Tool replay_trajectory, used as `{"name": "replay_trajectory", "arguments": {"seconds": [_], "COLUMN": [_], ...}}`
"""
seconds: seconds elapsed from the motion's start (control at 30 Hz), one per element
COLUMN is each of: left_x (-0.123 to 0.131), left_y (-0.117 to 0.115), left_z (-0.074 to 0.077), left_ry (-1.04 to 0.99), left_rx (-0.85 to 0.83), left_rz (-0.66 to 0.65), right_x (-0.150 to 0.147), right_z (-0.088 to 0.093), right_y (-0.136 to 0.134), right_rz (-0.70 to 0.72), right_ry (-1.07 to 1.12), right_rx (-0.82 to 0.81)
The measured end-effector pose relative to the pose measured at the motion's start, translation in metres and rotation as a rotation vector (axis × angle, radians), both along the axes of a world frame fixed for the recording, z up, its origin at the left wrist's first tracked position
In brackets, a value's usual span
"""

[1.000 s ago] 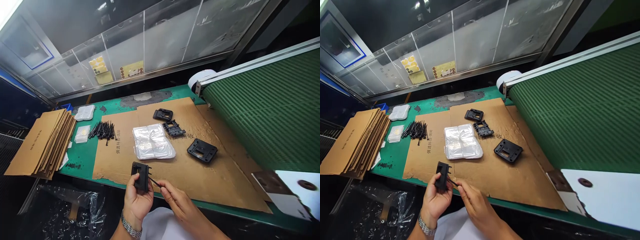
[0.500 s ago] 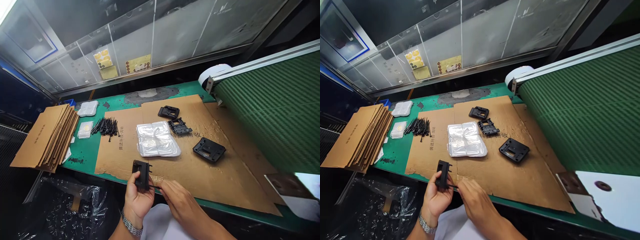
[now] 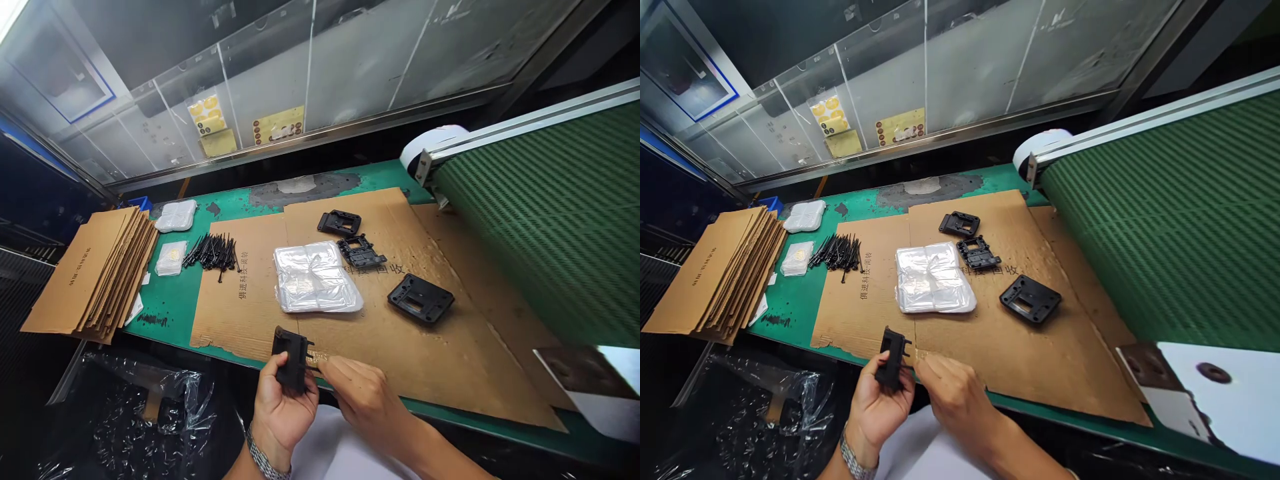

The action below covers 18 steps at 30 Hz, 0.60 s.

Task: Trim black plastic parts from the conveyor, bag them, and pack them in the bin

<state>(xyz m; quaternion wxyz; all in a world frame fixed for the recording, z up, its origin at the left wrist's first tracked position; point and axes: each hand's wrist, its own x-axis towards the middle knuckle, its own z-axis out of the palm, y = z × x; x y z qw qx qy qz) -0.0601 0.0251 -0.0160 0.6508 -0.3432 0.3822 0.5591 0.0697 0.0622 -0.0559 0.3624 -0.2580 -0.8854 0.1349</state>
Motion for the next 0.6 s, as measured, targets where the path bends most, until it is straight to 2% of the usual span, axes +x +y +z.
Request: {"name": "replay_trajectory", "arguments": {"seconds": [0.1,0.2,0.3,0.37,0.43,0.6], "left_x": [0.002,-0.001,-0.005,-0.008,-0.009,-0.008], "left_y": [-0.007,-0.011,-0.010,-0.008,-0.005,0.000], "left_z": [-0.003,-0.007,-0.012,-0.015,-0.017,-0.017], "left_ry": [-0.068,-0.132,0.090,0.231,0.272,0.305], "left_rx": [0.023,0.128,0.308,0.434,0.510,0.542], "left_rz": [-0.074,-0.292,-0.412,-0.413,-0.400,-0.401], "right_x": [0.004,0.009,0.015,0.018,0.020,0.017], "right_z": [-0.009,-0.013,-0.004,0.007,0.017,0.023], "right_y": [0.015,0.027,0.030,0.029,0.027,0.025], "right_rz": [-0.087,-0.107,-0.041,0.050,0.132,0.228], "right_ry": [-0.049,-0.033,0.046,0.033,-0.004,-0.023], "right_rx": [-0.023,-0.209,-0.335,-0.319,-0.250,-0.058]}}
